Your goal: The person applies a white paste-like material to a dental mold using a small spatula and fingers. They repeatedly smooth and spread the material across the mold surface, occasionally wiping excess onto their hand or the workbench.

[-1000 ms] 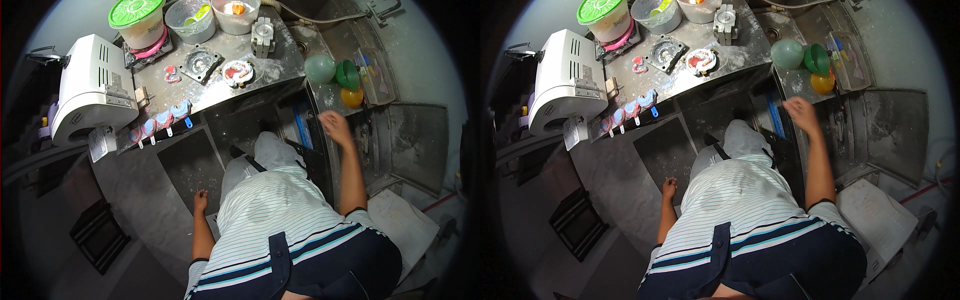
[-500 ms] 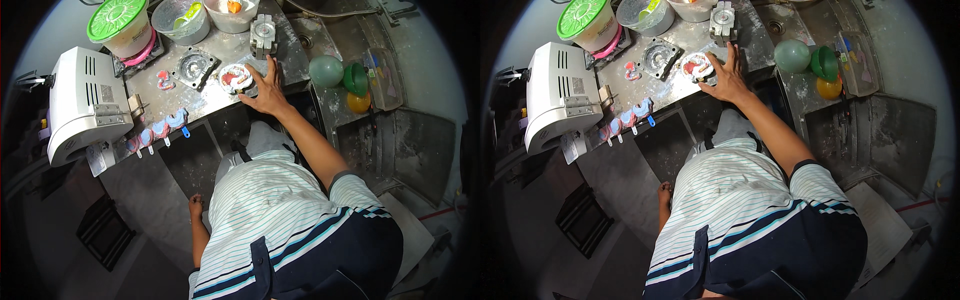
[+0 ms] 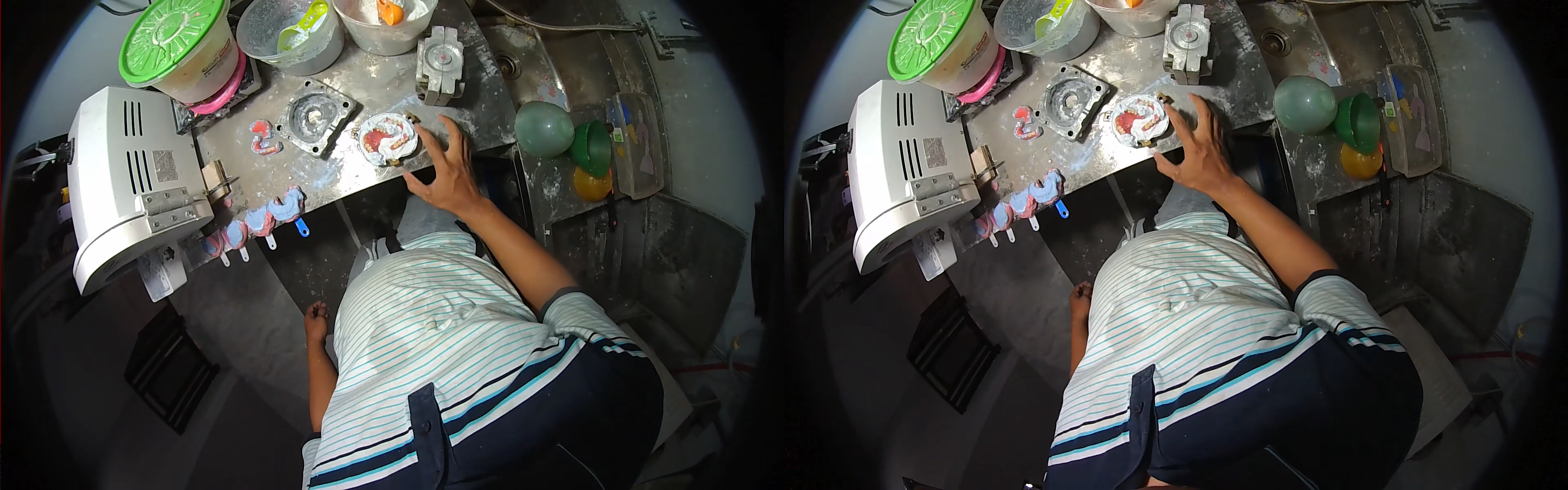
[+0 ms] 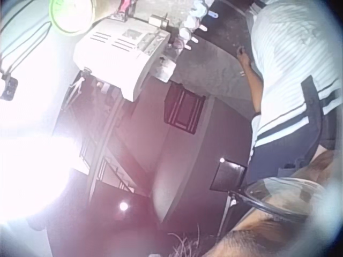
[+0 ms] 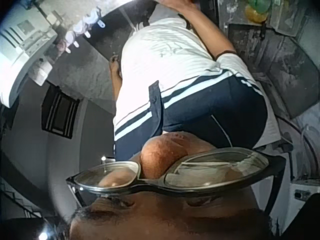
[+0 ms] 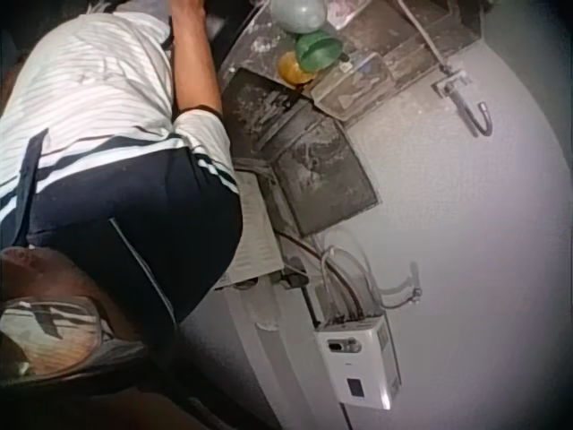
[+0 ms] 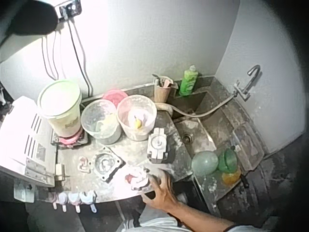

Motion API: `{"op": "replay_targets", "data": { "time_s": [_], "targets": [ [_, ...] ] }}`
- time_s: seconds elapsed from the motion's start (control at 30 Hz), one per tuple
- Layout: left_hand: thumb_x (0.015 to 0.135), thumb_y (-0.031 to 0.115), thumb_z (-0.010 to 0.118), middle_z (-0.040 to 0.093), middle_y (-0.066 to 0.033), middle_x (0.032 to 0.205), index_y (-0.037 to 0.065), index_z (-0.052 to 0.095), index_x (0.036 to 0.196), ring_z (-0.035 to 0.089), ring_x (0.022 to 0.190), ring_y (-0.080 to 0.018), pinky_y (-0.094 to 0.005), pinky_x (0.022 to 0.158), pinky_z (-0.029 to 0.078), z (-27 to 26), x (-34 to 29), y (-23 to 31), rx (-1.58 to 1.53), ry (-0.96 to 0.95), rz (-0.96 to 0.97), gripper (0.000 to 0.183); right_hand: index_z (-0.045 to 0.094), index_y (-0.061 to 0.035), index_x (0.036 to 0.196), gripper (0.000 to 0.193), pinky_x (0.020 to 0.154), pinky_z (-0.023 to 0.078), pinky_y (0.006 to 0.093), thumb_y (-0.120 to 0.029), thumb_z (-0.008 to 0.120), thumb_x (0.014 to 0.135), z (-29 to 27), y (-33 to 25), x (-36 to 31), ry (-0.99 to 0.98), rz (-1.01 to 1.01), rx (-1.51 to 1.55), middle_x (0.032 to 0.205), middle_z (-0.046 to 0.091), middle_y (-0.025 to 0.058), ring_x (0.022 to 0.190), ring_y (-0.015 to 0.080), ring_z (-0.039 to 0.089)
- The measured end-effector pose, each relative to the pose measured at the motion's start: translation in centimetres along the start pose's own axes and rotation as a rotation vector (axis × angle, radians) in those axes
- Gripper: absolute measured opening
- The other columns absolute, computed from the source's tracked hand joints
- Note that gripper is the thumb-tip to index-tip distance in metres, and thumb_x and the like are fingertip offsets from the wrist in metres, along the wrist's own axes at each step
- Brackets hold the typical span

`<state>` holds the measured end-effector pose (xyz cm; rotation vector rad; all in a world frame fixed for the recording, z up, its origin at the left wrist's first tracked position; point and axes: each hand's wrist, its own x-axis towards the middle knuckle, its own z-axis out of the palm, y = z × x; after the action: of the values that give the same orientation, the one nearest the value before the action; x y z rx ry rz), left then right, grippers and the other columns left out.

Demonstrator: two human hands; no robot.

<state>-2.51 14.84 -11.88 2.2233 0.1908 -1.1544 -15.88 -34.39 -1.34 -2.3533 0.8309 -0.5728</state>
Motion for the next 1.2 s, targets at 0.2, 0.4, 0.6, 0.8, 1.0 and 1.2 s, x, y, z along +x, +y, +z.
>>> {"op": "replay_targets", "data": {
  "time_s": [0.2, 0.4, 0.6, 0.8, 1.0, 1.2],
  "targets": [
    [0.096, 0.021, 0.065, 0.065, -0.0053, 0.097, -0.005, 0.059, 0.121, 0.055, 0.079, -0.0118, -0.0264, 0.073, 0.046, 0.2, 0.5, 1.5, -0.042, 0.013, 0.003, 0.037, 0.050, -0.0136, 0.143, 0.078, 0.114, 0.025, 0.0561, -0.034, 0.079, 0.074, -0.6, -0.4, -1.5, -0.084, -0.096, -0.131, 0.150, 0.026, 0.0269, 0.139, 0.0462, 0.026],
    [0.096, 0.022, 0.066, 0.065, -0.0064, 0.101, -0.004, 0.060, 0.121, 0.056, 0.081, -0.0120, -0.0277, 0.071, 0.048, 0.2, 1.0, -0.1, -0.011, -0.008, 0.054, 0.036, 0.049, -0.0158, 0.144, 0.077, 0.115, 0.024, 0.0566, -0.034, 0.078, 0.075, 0.2, -1.1, -1.6, -0.116, -0.081, -0.137, 0.152, 0.024, 0.0266, 0.141, 0.0468, 0.024],
    [0.097, 0.020, 0.065, 0.065, -0.0071, 0.103, -0.003, 0.059, 0.122, 0.058, 0.084, -0.0131, -0.0269, 0.071, 0.049, -0.1, 0.3, -0.1, -0.021, -0.031, -0.021, 0.034, 0.048, -0.0147, 0.145, 0.079, 0.115, 0.024, 0.0586, -0.037, 0.077, 0.075, 1.0, -1.5, -1.7, -0.109, -0.082, -0.113, 0.153, 0.024, 0.0287, 0.141, 0.0489, 0.024],
    [0.097, 0.020, 0.064, 0.065, -0.0073, 0.107, -0.002, 0.059, 0.123, 0.059, 0.087, -0.0135, -0.0265, 0.073, 0.049, -0.6, 0.5, -1.0, -0.003, -0.014, -0.027, 0.035, 0.051, -0.0126, 0.141, 0.076, 0.115, 0.023, 0.0584, -0.035, 0.077, 0.074, 0.9, -2.1, -1.6, -0.084, -0.068, -0.056, 0.153, 0.023, 0.0284, 0.141, 0.0490, 0.022],
    [0.097, 0.021, 0.064, 0.066, -0.0086, 0.113, -0.002, 0.059, 0.124, 0.061, 0.094, -0.0153, -0.0280, 0.076, 0.050, -0.1, 0.4, 0.5, 0.056, -0.023, -0.047, 0.036, 0.054, -0.0103, 0.138, 0.071, 0.114, 0.024, 0.0584, -0.032, 0.077, 0.074, 1.1, -2.6, -1.4, -0.080, -0.048, -0.100, 0.153, 0.024, 0.0283, 0.140, 0.0487, 0.023],
    [0.097, 0.022, 0.065, 0.066, -0.0094, 0.114, -0.003, 0.059, 0.124, 0.062, 0.096, -0.0167, -0.0294, 0.076, 0.051, -0.3, 0.8, 0.0, 0.046, -0.002, -0.023, 0.038, 0.056, -0.0091, 0.135, 0.068, 0.114, 0.025, 0.0584, -0.030, 0.077, 0.073, 0.9, -3.0, -1.1, -0.031, -0.031, -0.046, 0.153, 0.025, 0.0274, 0.140, 0.0488, 0.023]
  ]
}}
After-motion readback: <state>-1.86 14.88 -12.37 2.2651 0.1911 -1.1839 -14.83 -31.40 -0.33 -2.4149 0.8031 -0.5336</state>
